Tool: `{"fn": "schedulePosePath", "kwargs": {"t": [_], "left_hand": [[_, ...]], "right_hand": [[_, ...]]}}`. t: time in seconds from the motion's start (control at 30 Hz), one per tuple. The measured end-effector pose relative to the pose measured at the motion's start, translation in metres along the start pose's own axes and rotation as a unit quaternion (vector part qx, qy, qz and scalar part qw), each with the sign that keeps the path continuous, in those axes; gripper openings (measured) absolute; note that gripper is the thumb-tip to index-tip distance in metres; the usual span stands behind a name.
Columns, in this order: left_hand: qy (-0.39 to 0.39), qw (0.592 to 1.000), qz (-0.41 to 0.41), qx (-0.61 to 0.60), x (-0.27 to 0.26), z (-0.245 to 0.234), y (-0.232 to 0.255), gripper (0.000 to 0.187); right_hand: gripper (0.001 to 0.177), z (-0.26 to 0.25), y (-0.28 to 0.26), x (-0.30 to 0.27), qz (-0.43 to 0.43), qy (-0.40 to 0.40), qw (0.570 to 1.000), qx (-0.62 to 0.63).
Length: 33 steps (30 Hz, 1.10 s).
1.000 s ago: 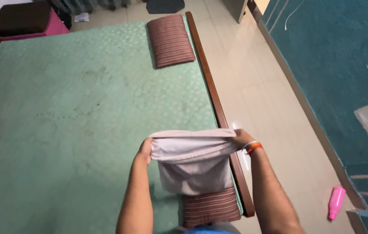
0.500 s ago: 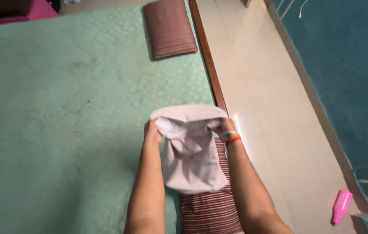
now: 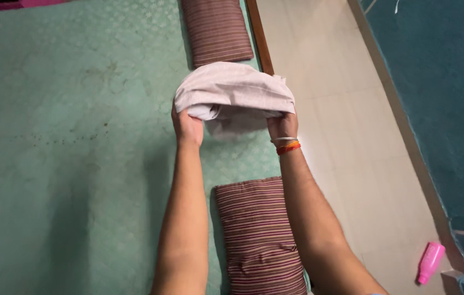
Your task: The person takes a white pillowcase from a shelf and puts it on a striped pillow on the bed. They then take a yellow patterned pillowcase from the shelf and put it on another striped pillow on the bed.
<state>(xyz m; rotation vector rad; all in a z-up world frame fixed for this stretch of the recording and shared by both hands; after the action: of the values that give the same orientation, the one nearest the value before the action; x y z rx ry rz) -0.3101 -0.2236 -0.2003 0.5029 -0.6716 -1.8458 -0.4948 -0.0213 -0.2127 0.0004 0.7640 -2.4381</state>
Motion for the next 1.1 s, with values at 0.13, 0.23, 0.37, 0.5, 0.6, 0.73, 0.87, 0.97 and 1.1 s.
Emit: {"fn": "schedulePosePath", "kwargs": {"t": [0.13,0.23,0.37,0.5,0.6,0.73,0.87,0.97,1.1], "left_hand": [[0.095,0.993,-0.018,0.075,-0.012,-0.082,-0.046,0.043],[0.218,0.939,-0.082,0.253,-0.044,-0.167,-0.088,0.053],[0.185,0.91,-0.051,0.367,-0.098,-0.241,-0.122,0.049],[0.122,0.772,0.053,0.621,-0.142,-0.289,-0.134,0.04],[0.148,0.623,0.125,0.758,-0.171,-0.32,-0.139,0.041],[0.142,0.633,-0.087,0.756,-0.198,-0.353,-0.156,0.047],[0.147,0.637,-0.091,0.752,-0.196,-0.359,-0.169,0.052],[0.226,0.668,-0.129,0.697,-0.202,-0.361,-0.178,0.051],[0.331,0.695,-0.269,0.579,-0.199,-0.362,-0.197,0.072]], "right_hand": [[0.045,-0.059,0.02,-0.011,-0.019,0.06,0.993,-0.097],[0.039,-0.139,0.047,-0.018,-0.059,0.167,0.95,-0.255],[0.028,-0.232,0.063,-0.044,-0.12,0.217,0.824,-0.509],[0.028,-0.297,0.069,-0.08,-0.069,0.322,0.695,-0.639],[0.025,-0.323,0.066,-0.097,-0.118,0.264,0.635,-0.717],[0.029,-0.357,0.066,-0.119,0.138,0.3,0.616,-0.716],[0.027,-0.365,0.082,-0.111,0.183,0.348,0.729,-0.56],[0.029,-0.37,0.092,-0.107,0.075,0.319,0.781,-0.531],[0.035,-0.366,0.102,-0.094,-0.155,0.173,0.799,-0.554]]}}
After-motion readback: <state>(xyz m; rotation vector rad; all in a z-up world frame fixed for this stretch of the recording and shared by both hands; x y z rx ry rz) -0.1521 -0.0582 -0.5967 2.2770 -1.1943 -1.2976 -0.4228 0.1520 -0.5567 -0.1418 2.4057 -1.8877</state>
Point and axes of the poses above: each hand's wrist, its own x-axis towards the middle knuckle, its own z-axis out of the palm, y = z × x, the point moved 2 cm from there along x, towards the middle knuckle, and after that the axes turned 15 degrees about y, right-handed, at the moved point
